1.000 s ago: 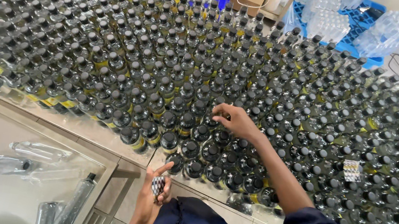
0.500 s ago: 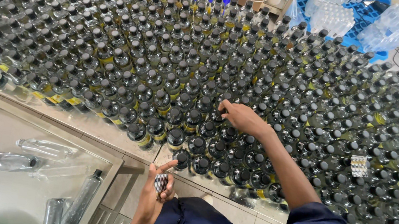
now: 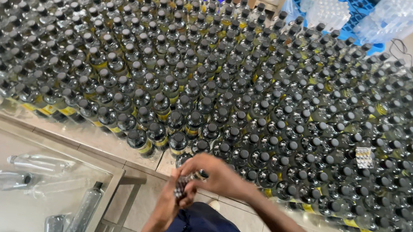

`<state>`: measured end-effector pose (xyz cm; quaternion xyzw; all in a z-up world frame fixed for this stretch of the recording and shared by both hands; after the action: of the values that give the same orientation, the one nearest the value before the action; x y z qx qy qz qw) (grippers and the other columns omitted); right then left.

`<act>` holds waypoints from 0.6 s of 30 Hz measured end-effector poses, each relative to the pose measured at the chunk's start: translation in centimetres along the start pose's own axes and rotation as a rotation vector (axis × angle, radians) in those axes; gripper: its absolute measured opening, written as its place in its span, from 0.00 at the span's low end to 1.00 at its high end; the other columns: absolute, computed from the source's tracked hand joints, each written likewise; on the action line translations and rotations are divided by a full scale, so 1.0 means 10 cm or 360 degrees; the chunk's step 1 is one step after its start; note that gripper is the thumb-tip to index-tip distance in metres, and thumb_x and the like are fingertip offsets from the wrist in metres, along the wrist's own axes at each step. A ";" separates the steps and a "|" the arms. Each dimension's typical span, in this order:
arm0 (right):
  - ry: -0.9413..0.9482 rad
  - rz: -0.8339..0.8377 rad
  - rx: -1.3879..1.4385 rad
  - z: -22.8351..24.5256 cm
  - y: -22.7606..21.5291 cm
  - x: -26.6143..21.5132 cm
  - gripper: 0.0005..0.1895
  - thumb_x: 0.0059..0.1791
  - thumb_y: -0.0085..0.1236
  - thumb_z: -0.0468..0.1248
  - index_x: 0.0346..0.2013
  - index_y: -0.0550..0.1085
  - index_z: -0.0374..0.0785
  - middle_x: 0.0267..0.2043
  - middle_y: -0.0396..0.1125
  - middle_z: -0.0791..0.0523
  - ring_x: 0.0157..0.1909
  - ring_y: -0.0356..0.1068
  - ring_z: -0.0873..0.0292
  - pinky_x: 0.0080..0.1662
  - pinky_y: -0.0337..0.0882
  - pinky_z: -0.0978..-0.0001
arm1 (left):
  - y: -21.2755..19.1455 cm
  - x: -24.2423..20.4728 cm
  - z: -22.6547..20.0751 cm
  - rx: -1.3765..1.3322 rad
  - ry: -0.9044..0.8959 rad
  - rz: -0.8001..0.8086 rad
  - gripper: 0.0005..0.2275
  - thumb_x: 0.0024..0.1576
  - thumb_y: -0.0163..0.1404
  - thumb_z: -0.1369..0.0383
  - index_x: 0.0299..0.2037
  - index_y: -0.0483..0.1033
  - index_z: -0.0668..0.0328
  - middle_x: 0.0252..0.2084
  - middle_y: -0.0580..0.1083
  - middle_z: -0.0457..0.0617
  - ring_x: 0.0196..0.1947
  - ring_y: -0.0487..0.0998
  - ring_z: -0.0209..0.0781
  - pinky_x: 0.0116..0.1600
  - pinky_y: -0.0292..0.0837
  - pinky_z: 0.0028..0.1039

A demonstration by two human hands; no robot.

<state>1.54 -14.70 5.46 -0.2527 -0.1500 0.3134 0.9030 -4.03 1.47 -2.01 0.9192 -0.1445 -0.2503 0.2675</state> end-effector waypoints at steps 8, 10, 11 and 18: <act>0.0189 -0.0264 0.0364 0.25 0.08 -0.14 0.07 0.51 0.71 0.32 0.42 0.81 0.44 0.47 0.80 0.59 0.42 0.80 0.62 0.46 0.82 0.70 | 0.14 -0.09 -0.11 0.0088 -0.0037 0.0156 0.38 0.65 0.32 0.41 0.83 0.58 0.50 0.26 0.69 0.52 0.20 0.55 0.33 0.27 0.50 0.26; 0.0180 -0.0299 0.0432 0.23 0.09 -0.16 0.07 0.52 0.70 0.31 0.43 0.82 0.43 0.49 0.81 0.58 0.43 0.82 0.63 0.46 0.84 0.71 | 0.09 -0.07 -0.04 0.0110 -0.0013 0.0186 0.36 0.66 0.31 0.42 0.81 0.62 0.52 0.25 0.69 0.50 0.20 0.55 0.31 0.26 0.49 0.24; 0.0138 -0.0350 0.0348 0.20 0.11 -0.18 0.08 0.52 0.70 0.32 0.46 0.83 0.42 0.45 0.81 0.57 0.43 0.83 0.63 0.46 0.85 0.72 | 0.05 -0.04 0.02 0.0098 -0.0041 0.0153 0.28 0.68 0.31 0.42 0.60 0.68 0.56 0.24 0.70 0.51 0.19 0.56 0.32 0.26 0.49 0.25; -0.0004 -0.0637 -0.0024 -0.13 0.00 -0.09 0.09 0.55 0.62 0.23 0.46 0.83 0.36 0.42 0.83 0.50 0.40 0.85 0.58 0.37 0.87 0.80 | -0.13 0.07 0.08 -0.0265 -0.0139 0.0029 0.34 0.69 0.35 0.43 0.73 0.71 0.62 0.23 0.68 0.46 0.16 0.55 0.27 0.24 0.48 0.22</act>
<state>1.43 -15.74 4.29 -0.2241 -0.2007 0.1269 0.9452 -3.69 1.88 -3.63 0.8806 -0.1430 -0.2990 0.3387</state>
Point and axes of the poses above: each hand's wrist, its own x-axis towards the middle knuckle, its own y-axis out of the palm, z = x × y, the point moved 3 cm from there along x, towards the middle knuckle
